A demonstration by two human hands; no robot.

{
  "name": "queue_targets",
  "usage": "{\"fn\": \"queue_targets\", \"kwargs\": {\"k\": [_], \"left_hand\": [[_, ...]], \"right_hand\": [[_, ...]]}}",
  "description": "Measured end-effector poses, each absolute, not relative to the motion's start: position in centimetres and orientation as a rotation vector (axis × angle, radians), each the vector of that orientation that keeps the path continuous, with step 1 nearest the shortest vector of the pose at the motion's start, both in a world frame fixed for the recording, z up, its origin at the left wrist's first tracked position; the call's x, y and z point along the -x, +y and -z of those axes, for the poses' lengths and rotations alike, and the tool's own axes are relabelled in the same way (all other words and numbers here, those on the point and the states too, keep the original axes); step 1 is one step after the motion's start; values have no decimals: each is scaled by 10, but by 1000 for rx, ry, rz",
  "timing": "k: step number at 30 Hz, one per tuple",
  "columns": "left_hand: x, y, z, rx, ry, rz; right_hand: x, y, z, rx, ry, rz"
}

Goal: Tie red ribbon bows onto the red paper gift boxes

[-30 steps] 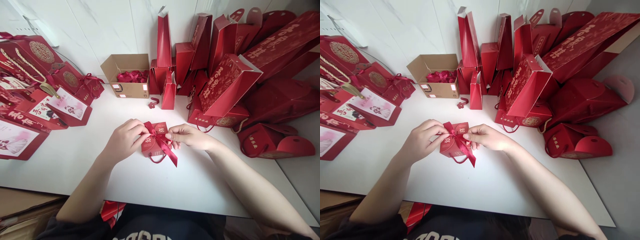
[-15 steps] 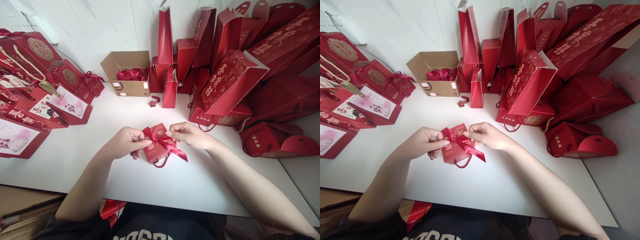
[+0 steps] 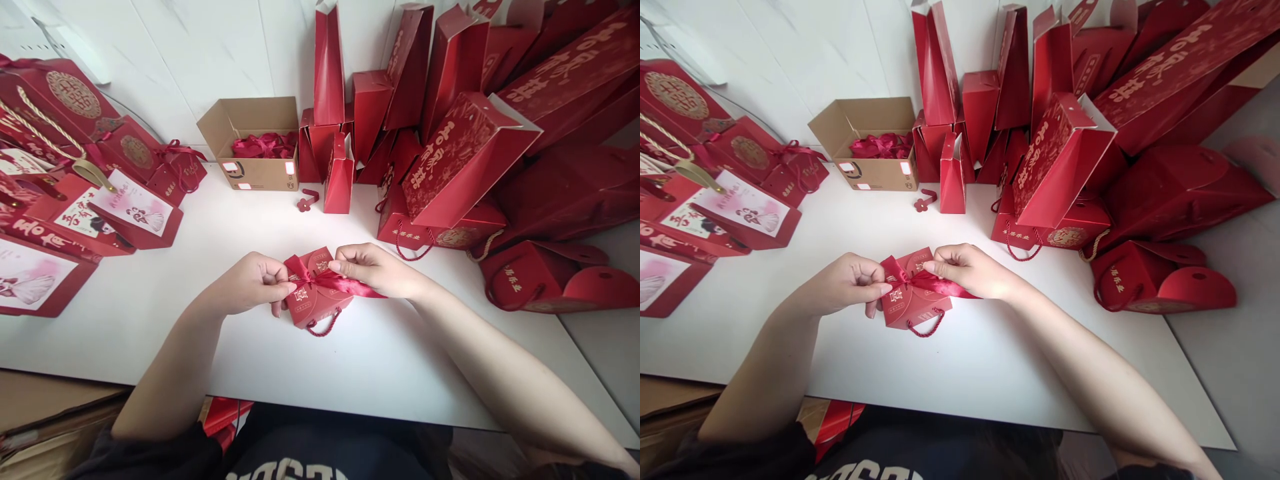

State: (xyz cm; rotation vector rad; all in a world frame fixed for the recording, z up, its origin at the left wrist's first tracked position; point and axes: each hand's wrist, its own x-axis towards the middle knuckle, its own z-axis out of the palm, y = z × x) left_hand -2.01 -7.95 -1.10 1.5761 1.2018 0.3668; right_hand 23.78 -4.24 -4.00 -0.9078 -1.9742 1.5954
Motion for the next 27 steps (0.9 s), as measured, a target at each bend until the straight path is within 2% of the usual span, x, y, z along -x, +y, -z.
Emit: {"fn": "queue_targets", "kwargs": {"k": [8, 13, 20, 24, 27], "left_hand": [[26, -78, 1, -1623, 1108, -155], [30, -80, -3, -1590, 1116, -88], [31, -78, 0, -1634, 960, 196], [37, -74, 10, -1634, 1123, 293], [45, -69, 19, -1750, 1403, 217]], "right_hand": [[-238, -45, 38, 843, -1953, -1560], [-237, -47, 36, 842, -1938, -1412], [-237, -44, 40, 773, -1820, -1420], [-244, -39, 40, 930, -1793, -1443], [-253, -34, 35, 1022, -2010, -1646]]}}
